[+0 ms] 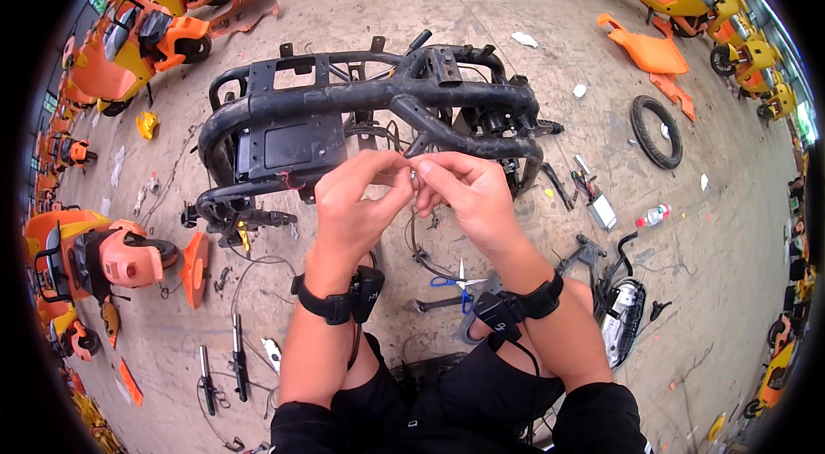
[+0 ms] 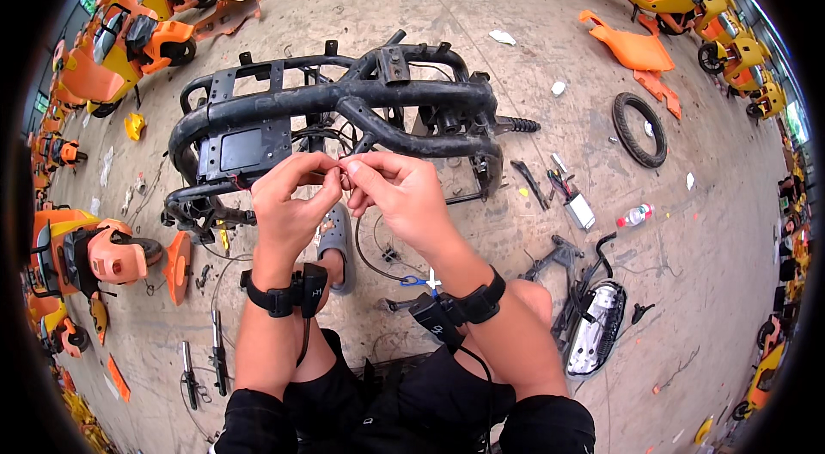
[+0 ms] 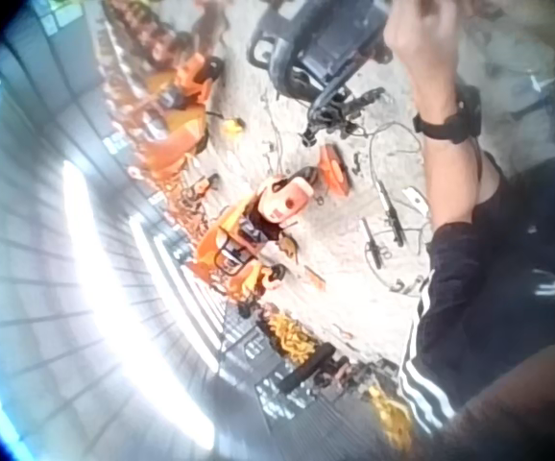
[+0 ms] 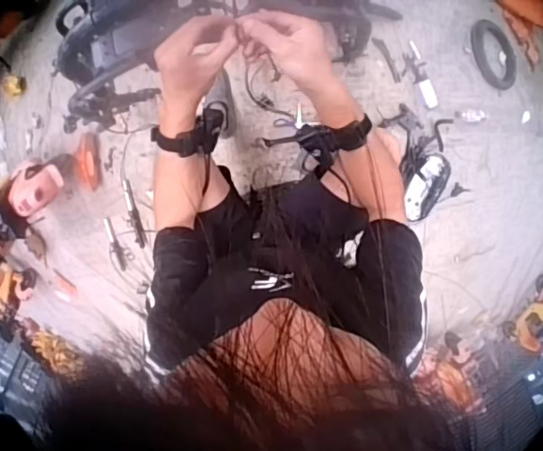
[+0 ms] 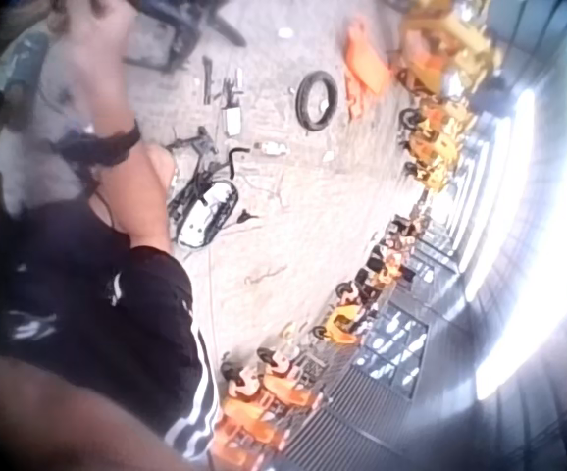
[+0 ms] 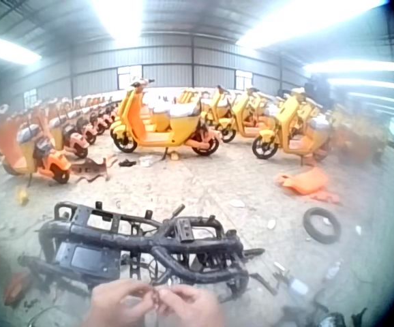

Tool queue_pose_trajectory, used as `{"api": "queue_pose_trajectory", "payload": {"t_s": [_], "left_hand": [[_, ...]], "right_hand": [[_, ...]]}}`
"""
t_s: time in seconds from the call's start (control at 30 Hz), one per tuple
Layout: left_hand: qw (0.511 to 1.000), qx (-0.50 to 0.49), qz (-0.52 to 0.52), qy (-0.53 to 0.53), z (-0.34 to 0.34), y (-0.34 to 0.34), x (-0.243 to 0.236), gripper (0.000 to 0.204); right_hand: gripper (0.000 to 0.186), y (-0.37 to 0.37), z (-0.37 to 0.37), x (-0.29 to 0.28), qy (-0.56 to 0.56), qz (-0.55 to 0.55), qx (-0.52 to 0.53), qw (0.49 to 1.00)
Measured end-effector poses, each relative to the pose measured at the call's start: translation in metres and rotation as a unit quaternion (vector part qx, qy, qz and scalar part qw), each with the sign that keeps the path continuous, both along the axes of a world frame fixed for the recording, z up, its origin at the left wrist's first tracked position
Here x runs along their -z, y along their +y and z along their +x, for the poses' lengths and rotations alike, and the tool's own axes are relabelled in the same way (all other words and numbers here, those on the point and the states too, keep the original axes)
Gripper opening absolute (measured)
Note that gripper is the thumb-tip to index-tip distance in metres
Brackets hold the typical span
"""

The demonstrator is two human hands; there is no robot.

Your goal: The person joins wires on a motorcycle frame using their hands and cuts a wire with scissors.

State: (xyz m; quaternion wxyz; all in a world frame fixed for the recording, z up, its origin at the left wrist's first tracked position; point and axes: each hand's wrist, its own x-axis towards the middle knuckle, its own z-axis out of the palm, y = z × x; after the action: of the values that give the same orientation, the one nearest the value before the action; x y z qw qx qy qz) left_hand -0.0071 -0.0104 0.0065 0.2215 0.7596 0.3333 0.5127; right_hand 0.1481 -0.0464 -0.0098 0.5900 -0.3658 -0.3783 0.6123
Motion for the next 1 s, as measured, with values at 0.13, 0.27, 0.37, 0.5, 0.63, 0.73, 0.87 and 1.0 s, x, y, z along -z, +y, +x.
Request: {"api": "queue_pose_trajectory", "payload": {"t_s": [0.13,0.27,0.37,0.5,0.63,0.73,0.87,1.0], "left_hand": [[1.000,0.009,0.002,-0.005,0.001,0.000,-0.001,0.011],[1.000,0.004,0.004,0.000,0.004,-0.002,-0.001,0.011],[1.000,-0.003,0.007,0.001,0.005,-0.004,0.001,0.011],[1.000,-0.001,0.005,-0.005,0.006,-0.004,0.002,0.012],[1.000,-0.007,0.013,-0.003,0.009,-0.005,0.001,0.013],[1.000,-0.007,0.020,-0.005,0.009,-0.005,0.002,0.013],[1.000,-0.005,0.026,-0.011,0.009,-0.005,0.003,0.013],[0.999,-0.006,0.039,-0.002,0.010,-0.005,0.003,0.014]], "right_hand": [[0.022,0.002,0.009,-0.004,0.012,-0.023,-0.046,0.999],[0.022,0.002,0.012,-0.004,-0.030,-0.008,-0.042,0.999],[0.021,0.001,0.013,-0.008,-0.060,-0.005,-0.037,0.998],[0.019,-0.001,0.015,-0.013,-0.087,0.000,-0.026,0.996],[0.019,-0.002,0.015,-0.010,-0.081,0.019,-0.015,0.996],[0.019,0.000,0.017,-0.009,-0.079,0.016,-0.020,0.997],[0.018,0.001,0.017,-0.009,-0.073,0.024,-0.018,0.997],[0.018,-0.001,0.018,-0.012,-0.111,0.020,-0.007,0.994]]}}
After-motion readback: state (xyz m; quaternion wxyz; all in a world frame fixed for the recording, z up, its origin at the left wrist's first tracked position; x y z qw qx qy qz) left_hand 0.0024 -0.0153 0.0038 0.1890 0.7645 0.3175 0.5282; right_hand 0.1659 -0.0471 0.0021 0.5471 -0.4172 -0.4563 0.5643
